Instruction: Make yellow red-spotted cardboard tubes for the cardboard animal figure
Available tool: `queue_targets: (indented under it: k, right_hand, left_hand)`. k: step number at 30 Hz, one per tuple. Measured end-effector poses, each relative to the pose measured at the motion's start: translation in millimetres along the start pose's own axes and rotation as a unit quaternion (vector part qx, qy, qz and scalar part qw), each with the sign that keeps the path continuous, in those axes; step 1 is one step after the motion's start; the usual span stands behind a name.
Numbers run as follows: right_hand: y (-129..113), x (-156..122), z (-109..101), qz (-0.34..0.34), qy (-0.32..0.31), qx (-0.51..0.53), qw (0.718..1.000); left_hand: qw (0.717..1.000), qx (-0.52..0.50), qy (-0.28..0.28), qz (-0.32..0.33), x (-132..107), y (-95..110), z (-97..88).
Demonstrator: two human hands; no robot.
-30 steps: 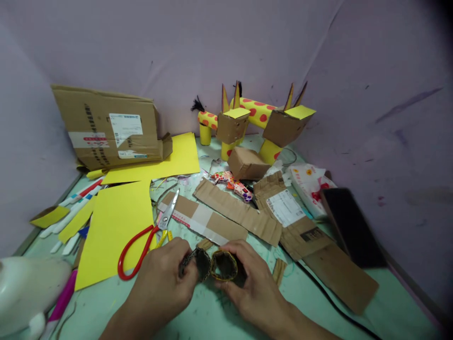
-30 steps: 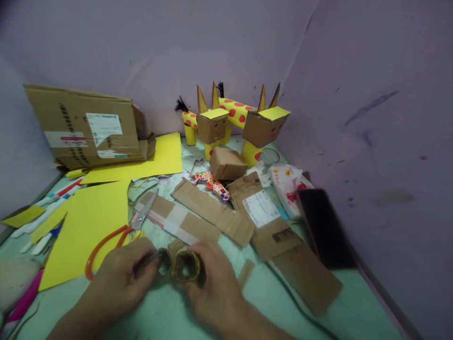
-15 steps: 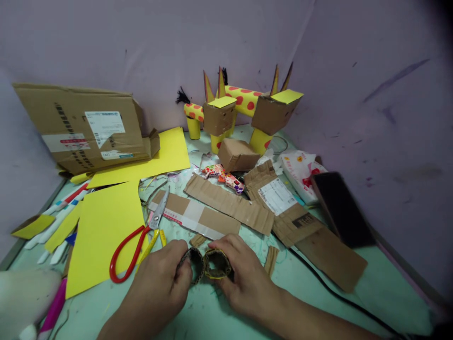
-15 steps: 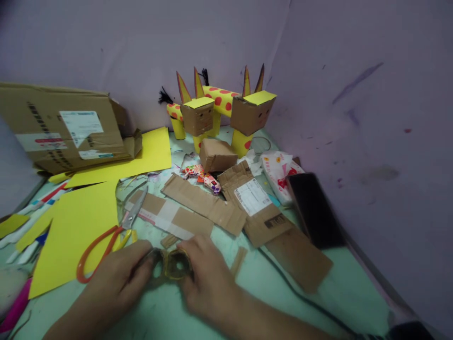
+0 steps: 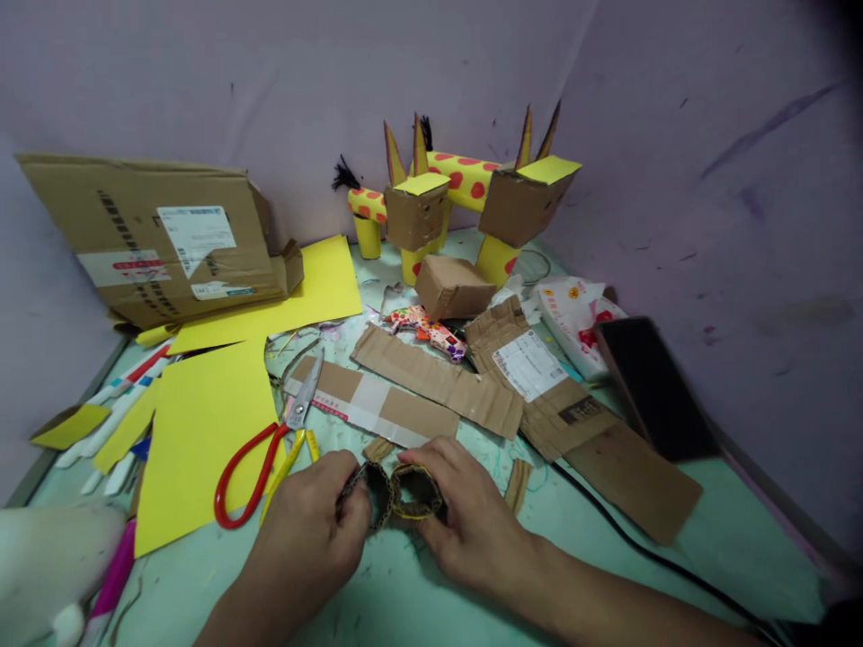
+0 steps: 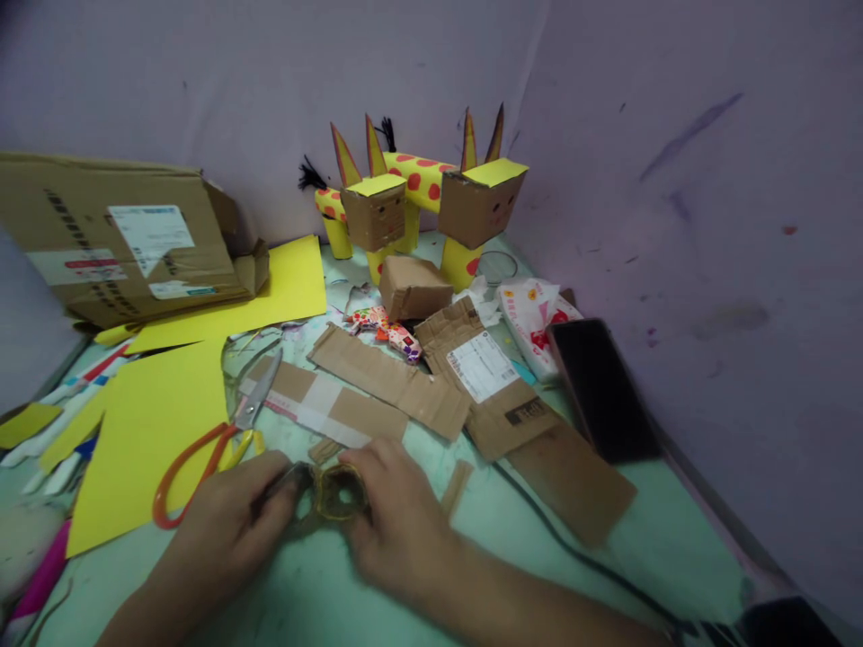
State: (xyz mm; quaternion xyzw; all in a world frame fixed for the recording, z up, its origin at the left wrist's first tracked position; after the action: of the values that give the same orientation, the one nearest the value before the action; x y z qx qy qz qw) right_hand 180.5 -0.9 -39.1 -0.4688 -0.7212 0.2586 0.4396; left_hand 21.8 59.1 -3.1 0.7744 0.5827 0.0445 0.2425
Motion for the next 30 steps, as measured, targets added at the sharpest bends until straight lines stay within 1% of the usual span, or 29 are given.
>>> queue_targets:
  k: [1, 2, 4, 6, 8, 9, 12, 17, 22, 24, 26, 30]
  right_hand:
    - [0.0, 0.9, -1.3, 0.019, 0.001, 0.011, 1.0]
    - [0.6, 1.9, -2.8, 0.053, 0.003, 0.03, 0.998]
    - [2.7, 4.3, -5.3, 0.146, 0.006, 0.095, 0.985]
    - [5.1, 6.5, -6.0, 0.219, 0.012, 0.186, 0.958]
    - [6.7, 8.4, -4.6, 0.242, 0.017, 0.273, 0.931]
    - [7.5, 8.8, -3.4, 0.246, 0.017, 0.304, 0.92]
    - [9.0, 8.0, 0.2, 0.261, 0.012, 0.344, 0.902]
    - [6.1, 8.5, -0.3, 0.26, 0.004, 0.376, 0.889]
    - [5.2, 9.1, -0.9, 0.269, -0.037, 0.406, 0.872]
    - [5.3, 9.0, 0.3, 0.272, -0.045, 0.416, 0.866]
    - [4.7, 9.2, 1.6, 0.277, -0.046, 0.413, 0.866]
    - [3.1, 8.3, 4.0, 0.289, -0.042, 0.382, 0.877]
  left_hand:
    - [0.999, -0.025, -0.003, -0.022, 1.1, 0.3, -1.2]
    - [0.997, -0.057, -0.012, -0.049, 2.5, 0.3, -2.4]
    - [0.981, -0.144, -0.046, -0.121, 6.0, -1.3, -3.6]
    - [0.947, -0.237, -0.097, -0.193, 9.1, -3.9, -2.2]
    - [0.914, -0.296, -0.139, -0.239, 11.3, -6.2, 1.2]
    - [0.904, -0.31, -0.154, -0.249, 12.0, -7.2, 3.1]
    - [0.893, -0.327, -0.169, -0.258, 13.2, -10.2, 8.6]
    - [0.884, -0.347, -0.175, -0.261, 13.8, -15.7, 14.8]
    - [0.879, -0.355, -0.186, -0.26, 13.5, -17.0, 15.5]
    - [0.878, -0.356, -0.186, -0.26, 12.7, -15.7, 14.4]
    - [0.88, -0.355, -0.182, -0.259, 11.6, -14.0, 13.1]
    - [0.886, -0.345, -0.171, -0.256, 9.4, -11.7, 11.1]
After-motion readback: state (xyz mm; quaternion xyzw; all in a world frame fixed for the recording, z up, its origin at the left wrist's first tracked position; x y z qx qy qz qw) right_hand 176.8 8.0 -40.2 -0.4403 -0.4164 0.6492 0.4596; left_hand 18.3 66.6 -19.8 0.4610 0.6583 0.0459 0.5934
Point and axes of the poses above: each hand's wrist, its own x-axis towards the middle knuckle, its own z-axis out of the palm, y = z × x, the point moved 2 cm from there along x, towards the middle knuckle, and after that the axes turned 13 degrees about -z, right-handed, at the moved point
